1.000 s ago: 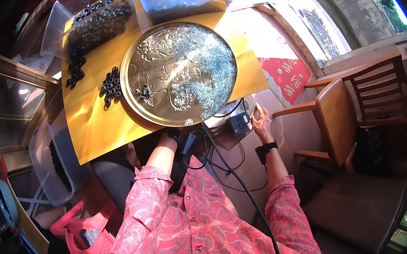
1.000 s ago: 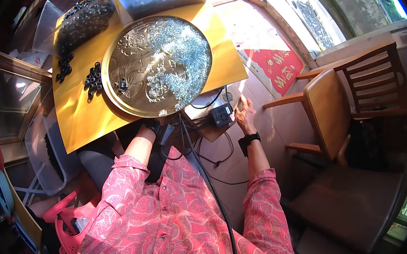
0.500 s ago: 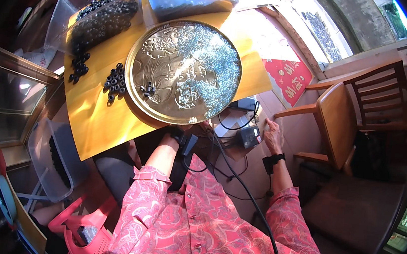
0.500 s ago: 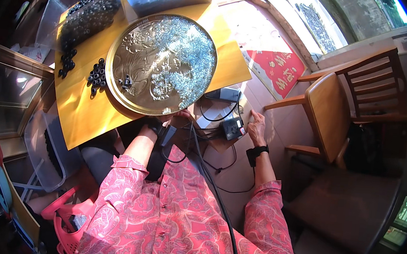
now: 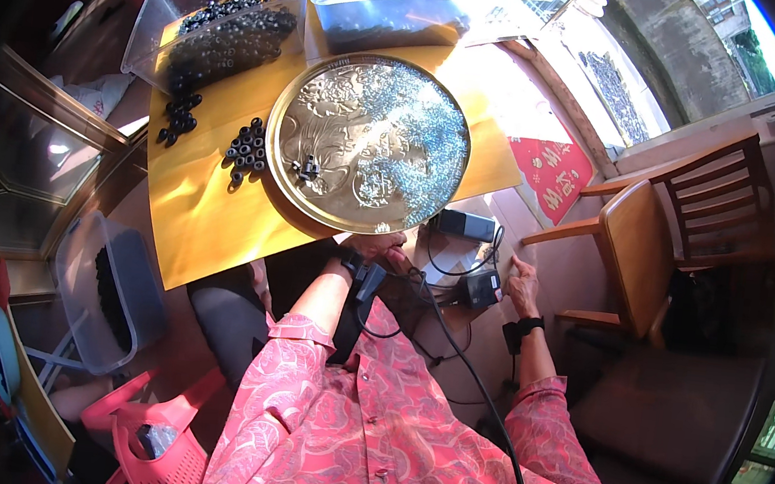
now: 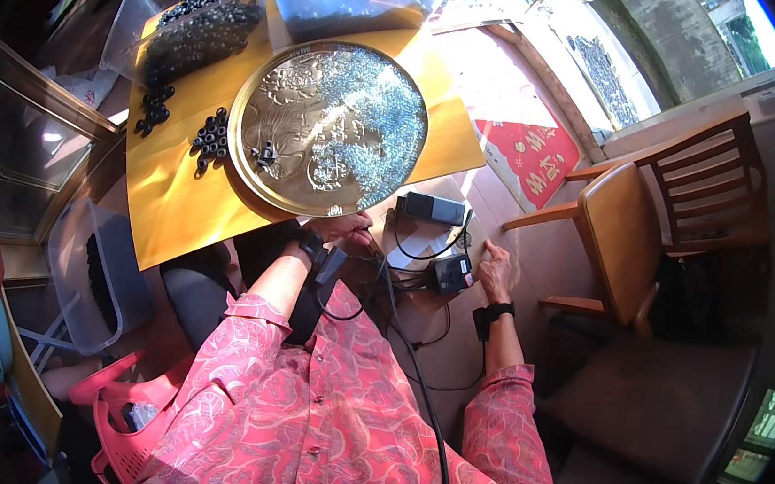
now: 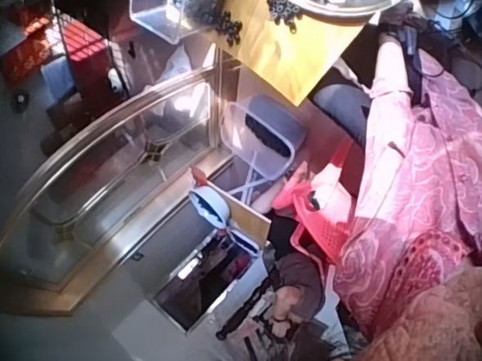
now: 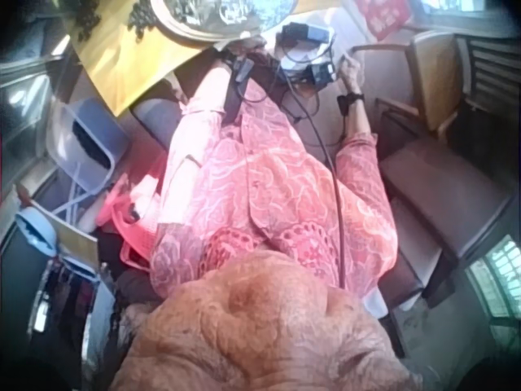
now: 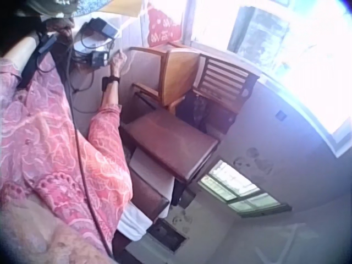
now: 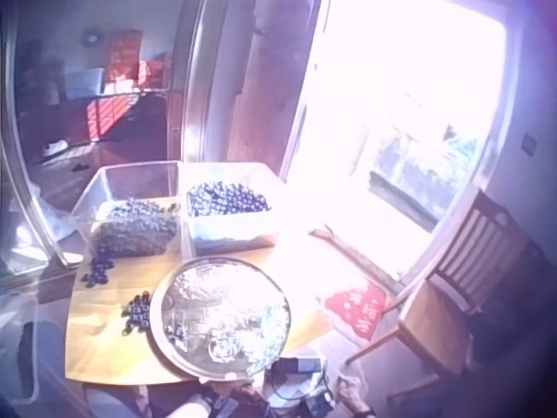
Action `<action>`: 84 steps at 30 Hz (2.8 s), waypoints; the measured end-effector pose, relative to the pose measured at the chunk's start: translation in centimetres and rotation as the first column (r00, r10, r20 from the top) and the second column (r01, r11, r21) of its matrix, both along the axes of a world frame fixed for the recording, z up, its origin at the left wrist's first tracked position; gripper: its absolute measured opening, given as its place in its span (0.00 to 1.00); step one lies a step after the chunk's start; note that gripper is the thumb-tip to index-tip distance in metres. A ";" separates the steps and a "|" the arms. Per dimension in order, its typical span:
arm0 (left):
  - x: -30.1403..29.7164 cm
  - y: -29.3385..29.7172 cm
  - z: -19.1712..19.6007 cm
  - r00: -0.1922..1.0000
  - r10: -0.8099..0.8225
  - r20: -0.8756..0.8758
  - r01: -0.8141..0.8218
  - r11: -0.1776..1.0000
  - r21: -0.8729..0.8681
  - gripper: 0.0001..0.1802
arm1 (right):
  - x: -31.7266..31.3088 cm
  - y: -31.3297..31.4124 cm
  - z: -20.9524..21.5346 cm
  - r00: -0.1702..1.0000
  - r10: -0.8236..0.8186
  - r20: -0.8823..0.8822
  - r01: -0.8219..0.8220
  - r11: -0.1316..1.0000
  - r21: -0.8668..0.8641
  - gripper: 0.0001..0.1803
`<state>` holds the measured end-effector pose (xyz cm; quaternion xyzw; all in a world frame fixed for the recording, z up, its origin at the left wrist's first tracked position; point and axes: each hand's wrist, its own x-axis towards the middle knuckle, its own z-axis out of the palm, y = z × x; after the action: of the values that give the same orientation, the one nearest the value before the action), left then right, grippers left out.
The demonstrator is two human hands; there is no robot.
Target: Assembling small black rubber or plastic components by hand.
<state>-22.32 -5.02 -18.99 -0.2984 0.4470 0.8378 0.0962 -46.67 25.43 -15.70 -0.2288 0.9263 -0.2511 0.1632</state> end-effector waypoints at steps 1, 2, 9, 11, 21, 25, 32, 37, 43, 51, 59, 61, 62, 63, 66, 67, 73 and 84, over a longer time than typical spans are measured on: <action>-0.2 -0.1 -0.8 1.000 0.012 -0.006 -0.012 1.000 -0.005 0.10 | -0.5 0.2 -0.5 1.000 0.012 -0.006 -0.012 1.000 -0.005 0.30; -0.1 -0.1 -2.3 0.999 0.032 -0.022 -0.031 0.998 0.047 0.10 | -1.1 0.4 -1.3 0.999 0.015 0.042 -0.013 0.999 -0.040 0.30; -1.5 1.3 -5.5 0.998 0.045 0.034 -0.045 0.999 -0.021 0.07 | 0.2 0.6 -0.4 0.998 0.056 0.040 -0.056 0.998 0.014 0.33; -1.8 1.4 -3.8 0.997 0.062 0.041 -0.062 0.998 0.005 0.10 | -0.6 1.3 -1.1 0.996 0.095 -0.001 -0.094 0.995 0.010 0.34; 2.2 2.0 6.5 0.978 0.095 -0.185 -0.089 0.995 0.045 0.12 | -1.9 0.1 2.4 0.984 0.067 0.166 -0.089 0.988 0.129 0.28; 7.3 3.3 11.0 0.964 -0.010 -0.267 0.007 1.000 -0.012 0.12 | -1.5 -2.2 5.5 0.910 0.253 -0.327 -0.216 0.966 0.144 0.22; 16.6 3.5 20.6 0.828 0.338 -0.448 -0.291 0.941 0.172 0.13 | 8.5 -11.2 18.1 0.911 0.313 -0.269 -0.380 0.889 -0.254 0.15; 20.4 3.8 21.6 0.506 0.691 -0.517 -0.582 0.715 0.387 0.13 | 15.3 -16.0 21.5 0.791 0.522 -0.319 -0.611 0.708 -0.355 0.12; 21.7 4.4 22.2 0.415 0.745 -0.523 -0.638 0.648 0.417 0.14 | 21.1 -18.3 21.8 0.686 0.621 -0.380 -0.728 0.573 -0.376 0.12; 21.7 4.6 20.7 0.408 0.768 -0.494 -0.677 0.618 0.401 0.14 | 23.8 -19.3 21.4 0.558 0.671 -0.489 -0.829 0.473 -0.297 0.11; 21.2 4.3 20.1 0.435 0.766 -0.473 -0.644 0.632 0.431 0.14 | 22.5 -21.0 21.6 0.557 0.586 -0.588 -0.807 0.548 -0.219 0.07; 21.2 4.3 19.9 0.426 0.768 -0.478 -0.646 0.629 0.434 0.14 | 22.5 -21.9 21.6 0.538 0.597 -0.595 -0.807 0.569 -0.158 0.06; 21.3 4.3 19.8 0.416 0.769 -0.484 -0.649 0.625 0.435 0.13 | 22.3 -22.3 21.1 0.547 0.589 -0.595 -0.798 0.581 -0.159 0.05; 21.2 4.2 19.6 0.416 0.771 -0.482 -0.650 0.623 0.434 0.13 | 22.1 -22.7 20.8 0.548 0.591 -0.592 -0.799 0.580 -0.160 0.05; 21.2 4.3 19.5 0.371 0.786 -0.494 -0.670 0.595 0.443 0.14 | 22.3 -23.5 20.6 0.541 0.596 -0.593 -0.804 0.573 -0.158 0.05; 21.3 4.2 19.9 0.350 0.795 -0.496 -0.664 0.584 0.468 0.14 | 22.4 -23.7 20.5 0.542 0.601 -0.587 -0.807 0.569 -0.162 0.05; 21.6 4.4 20.4 0.282 0.806 -0.520 -0.640 0.562 0.525 0.15 | 22.2 -24.4 20.0 0.521 0.625 -0.581 -0.795 0.604 -0.064 0.06; 22.1 4.8 20.2 0.265 0.801 -0.537 -0.663 0.555 0.501 0.14 | 22.1 -24.8 19.5 0.542 0.669 -0.508 -0.765 0.644 0.032 0.06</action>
<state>-0.25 -0.21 1.17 -0.1068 0.1790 0.8628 -0.4605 -24.55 0.64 3.76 -0.6576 0.7300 -0.1859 -0.0040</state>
